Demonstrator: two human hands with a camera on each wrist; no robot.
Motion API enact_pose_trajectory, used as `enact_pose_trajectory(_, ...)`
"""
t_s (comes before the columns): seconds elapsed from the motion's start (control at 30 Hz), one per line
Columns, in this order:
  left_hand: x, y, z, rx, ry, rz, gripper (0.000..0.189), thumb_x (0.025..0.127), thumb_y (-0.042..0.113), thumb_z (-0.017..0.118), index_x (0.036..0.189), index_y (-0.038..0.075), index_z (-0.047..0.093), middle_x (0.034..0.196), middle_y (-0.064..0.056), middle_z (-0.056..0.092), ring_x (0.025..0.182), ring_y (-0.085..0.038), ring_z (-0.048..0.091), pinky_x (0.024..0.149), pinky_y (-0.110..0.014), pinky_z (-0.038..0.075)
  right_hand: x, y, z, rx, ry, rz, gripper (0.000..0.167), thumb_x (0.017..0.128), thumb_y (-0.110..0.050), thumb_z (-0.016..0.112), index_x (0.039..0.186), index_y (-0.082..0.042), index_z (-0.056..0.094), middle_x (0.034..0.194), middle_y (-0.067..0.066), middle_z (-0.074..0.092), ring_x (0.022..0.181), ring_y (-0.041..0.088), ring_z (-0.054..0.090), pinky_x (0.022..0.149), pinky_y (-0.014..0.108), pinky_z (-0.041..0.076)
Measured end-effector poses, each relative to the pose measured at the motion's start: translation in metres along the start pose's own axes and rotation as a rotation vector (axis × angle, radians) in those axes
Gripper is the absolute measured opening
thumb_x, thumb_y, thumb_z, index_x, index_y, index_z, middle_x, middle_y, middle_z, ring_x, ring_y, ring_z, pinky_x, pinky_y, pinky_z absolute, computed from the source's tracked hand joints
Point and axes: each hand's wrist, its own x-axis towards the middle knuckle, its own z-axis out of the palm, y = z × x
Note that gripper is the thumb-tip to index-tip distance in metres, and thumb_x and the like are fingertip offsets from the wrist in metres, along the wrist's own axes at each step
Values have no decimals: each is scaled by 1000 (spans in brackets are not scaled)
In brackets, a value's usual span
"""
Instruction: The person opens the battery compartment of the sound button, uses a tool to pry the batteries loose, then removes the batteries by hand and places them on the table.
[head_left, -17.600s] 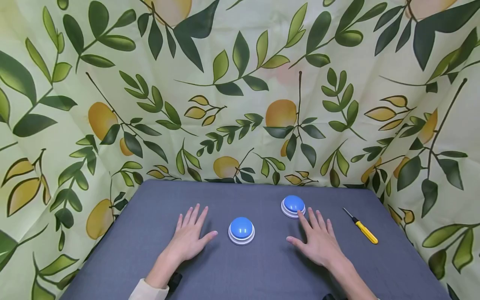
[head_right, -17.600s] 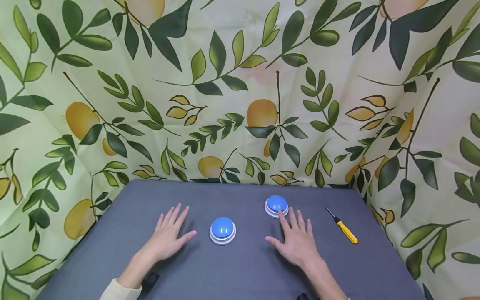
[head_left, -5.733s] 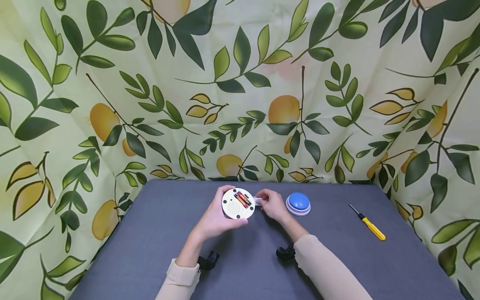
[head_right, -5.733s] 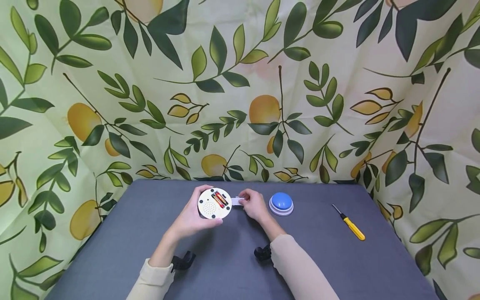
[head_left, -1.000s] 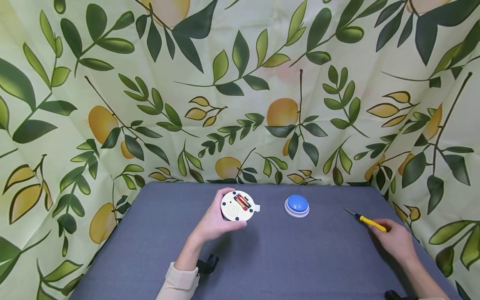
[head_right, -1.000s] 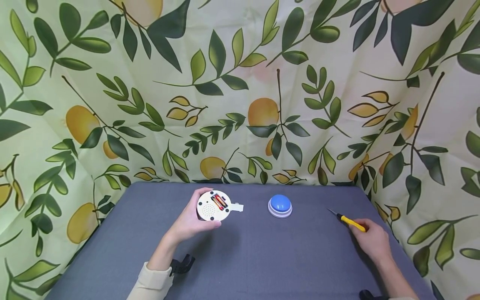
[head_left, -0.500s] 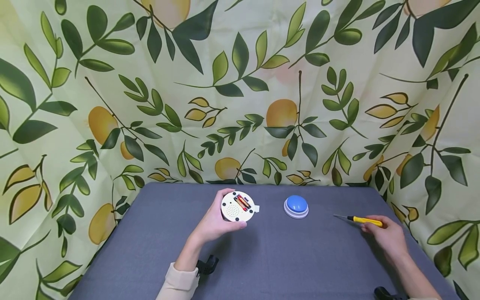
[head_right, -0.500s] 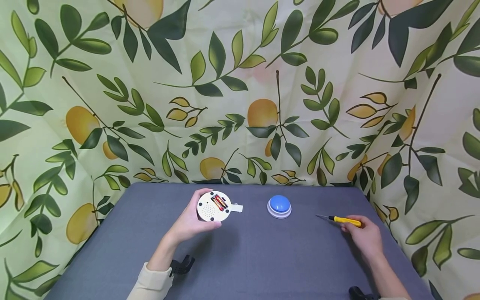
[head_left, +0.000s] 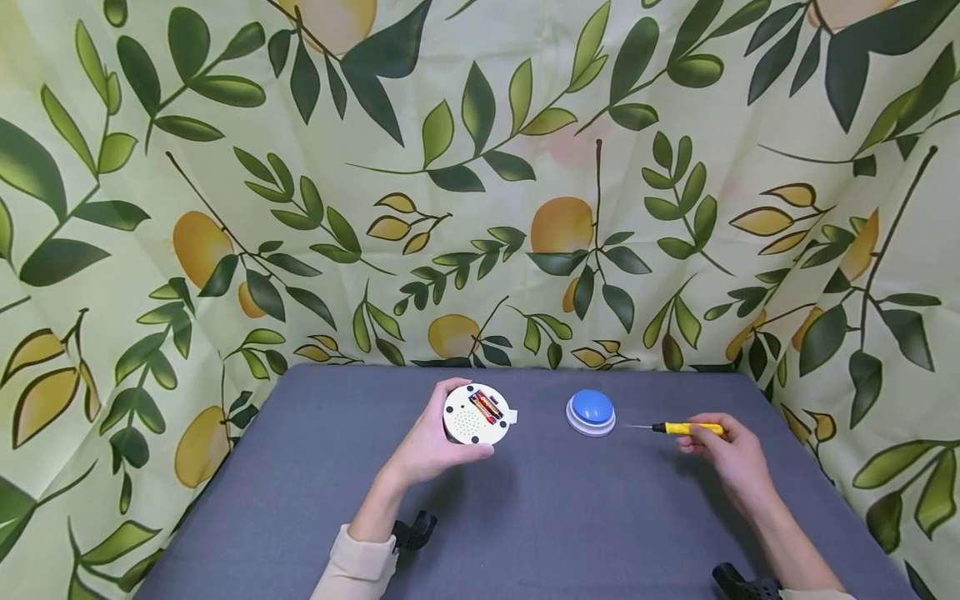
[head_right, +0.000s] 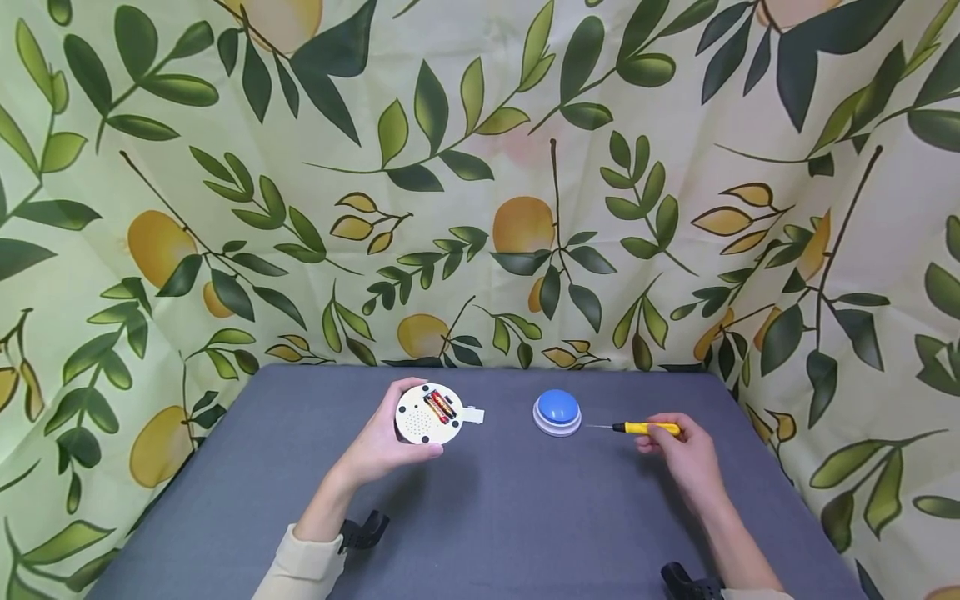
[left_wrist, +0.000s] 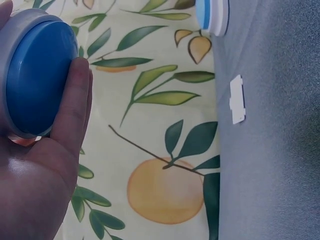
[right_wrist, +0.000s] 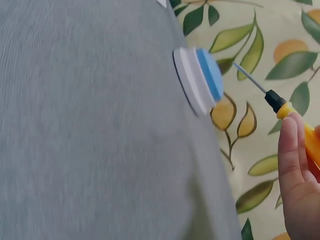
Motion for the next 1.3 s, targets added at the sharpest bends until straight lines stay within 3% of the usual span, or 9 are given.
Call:
enact_pose_trajectory(0.2, 1, -1, 0, -2, -10, -4, 96, 71, 16, 91, 147, 9, 34, 130, -6, 55, 112, -22, 57, 96, -29, 44, -1, -10, 21, 113, -23, -33, 32, 102, -13, 62, 115, 14, 53, 93, 2, 65, 75, 13, 71, 72, 26, 59)
enact_pose_trajectory(0.53, 2, 0, 3, -23, -21, 6, 95, 71, 15, 91, 147, 10, 34, 131, -7, 55, 112, -21, 57, 96, -28, 44, -5, -34, 56, 245, -70, -93, 10, 102, -8, 60, 105, 1, 61, 93, 4, 66, 72, 14, 71, 72, 26, 59)
enact_pose_trajectory(0.87, 2, 0, 5, -19, -25, 0, 92, 71, 14, 91, 144, 15, 36, 132, -5, 54, 114, -21, 56, 97, -27, 44, -9, -57, 83, 352, -115, -164, 18, 102, -5, 59, 109, 11, 55, 93, 6, 67, 73, 14, 70, 71, 26, 59)
enact_pose_trajectory(1.3, 3, -3, 6, -15, -39, -3, 94, 71, 15, 91, 145, 12, 35, 132, -4, 54, 115, -20, 55, 98, -28, 44, -13, -79, 111, 442, -189, -266, 7, 102, 3, 52, 104, 4, 59, 95, 9, 66, 72, 14, 68, 73, 24, 58)
